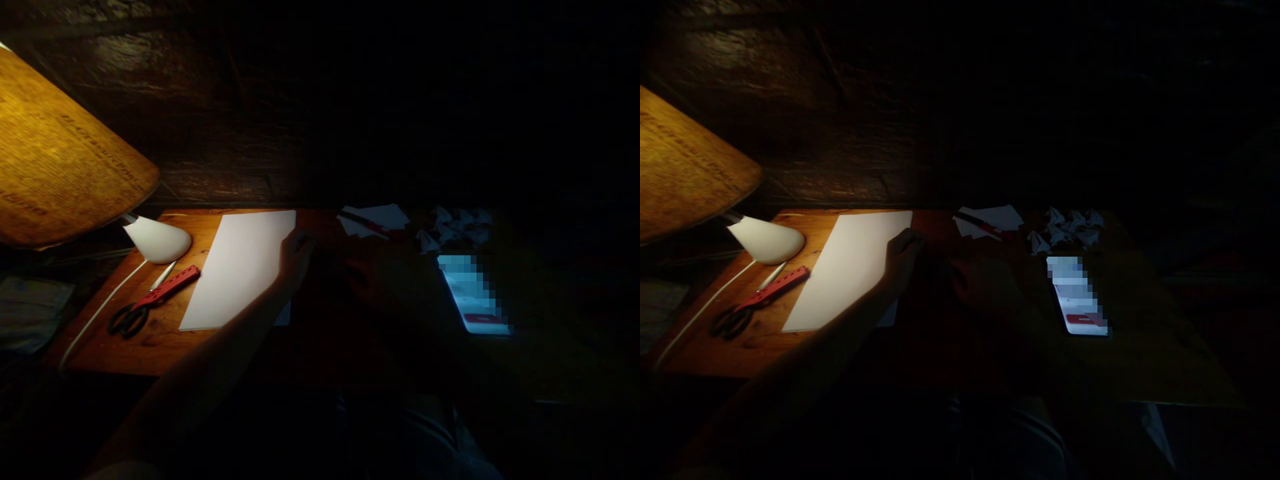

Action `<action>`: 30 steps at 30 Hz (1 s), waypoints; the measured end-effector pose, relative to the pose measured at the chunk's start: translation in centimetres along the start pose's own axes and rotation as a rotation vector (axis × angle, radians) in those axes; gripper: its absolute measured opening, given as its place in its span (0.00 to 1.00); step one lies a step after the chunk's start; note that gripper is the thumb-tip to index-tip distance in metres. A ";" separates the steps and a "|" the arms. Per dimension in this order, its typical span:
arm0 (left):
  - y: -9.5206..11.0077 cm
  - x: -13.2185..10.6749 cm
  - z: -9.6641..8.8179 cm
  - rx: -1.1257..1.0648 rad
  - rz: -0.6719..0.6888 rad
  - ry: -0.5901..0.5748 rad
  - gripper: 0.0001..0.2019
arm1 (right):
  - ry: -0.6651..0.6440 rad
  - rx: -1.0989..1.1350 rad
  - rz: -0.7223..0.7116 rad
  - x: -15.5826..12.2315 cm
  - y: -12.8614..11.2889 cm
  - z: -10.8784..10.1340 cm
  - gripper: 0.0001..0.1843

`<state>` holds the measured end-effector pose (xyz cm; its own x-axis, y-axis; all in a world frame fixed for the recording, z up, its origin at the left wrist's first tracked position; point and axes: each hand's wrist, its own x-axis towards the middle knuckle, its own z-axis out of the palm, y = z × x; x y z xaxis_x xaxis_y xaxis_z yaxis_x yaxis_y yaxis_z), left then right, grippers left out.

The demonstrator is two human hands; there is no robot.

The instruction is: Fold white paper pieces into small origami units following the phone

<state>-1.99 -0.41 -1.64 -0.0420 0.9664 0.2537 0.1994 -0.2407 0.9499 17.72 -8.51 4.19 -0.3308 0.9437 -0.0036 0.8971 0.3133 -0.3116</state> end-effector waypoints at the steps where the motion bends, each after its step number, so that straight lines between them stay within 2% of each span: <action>1: 0.0 0.0 0.0 -0.002 0.002 0.003 0.05 | -0.017 -0.061 0.070 -0.5 -1.2 0.3 0.26; 4: 0.1 0.0 0.0 -0.019 0.010 -0.010 0.04 | -0.041 -0.150 0.175 -1.9 -4.1 1.9 0.38; 7: 0.2 -0.1 0.1 -0.004 0.008 -0.012 0.04 | -0.067 -0.167 0.163 -2.7 -5.1 3.5 0.37; 11: 0.3 -0.1 0.2 -0.001 0.007 -0.023 0.05 | -0.057 -0.191 0.183 -2.9 -4.9 4.3 0.36; 15: 0.2 0.0 0.3 -0.018 0.016 -0.027 0.06 | -0.079 -0.211 0.178 -2.9 -4.9 4.3 0.34; 21: 0.3 0.1 0.3 -0.031 0.011 -0.036 0.06 | -0.138 -0.217 0.156 -3.0 -5.5 3.6 0.25; 30: 0.2 0.0 0.3 0.015 0.003 -0.037 0.06 | -0.114 -0.174 0.153 -2.8 -5.1 3.2 0.21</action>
<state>-1.69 -0.41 -1.50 -0.0049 0.9685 0.2489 0.2140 -0.2421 0.9463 13.11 -13.11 2.72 -0.2098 0.9664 -0.1485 0.9728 0.1910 -0.1313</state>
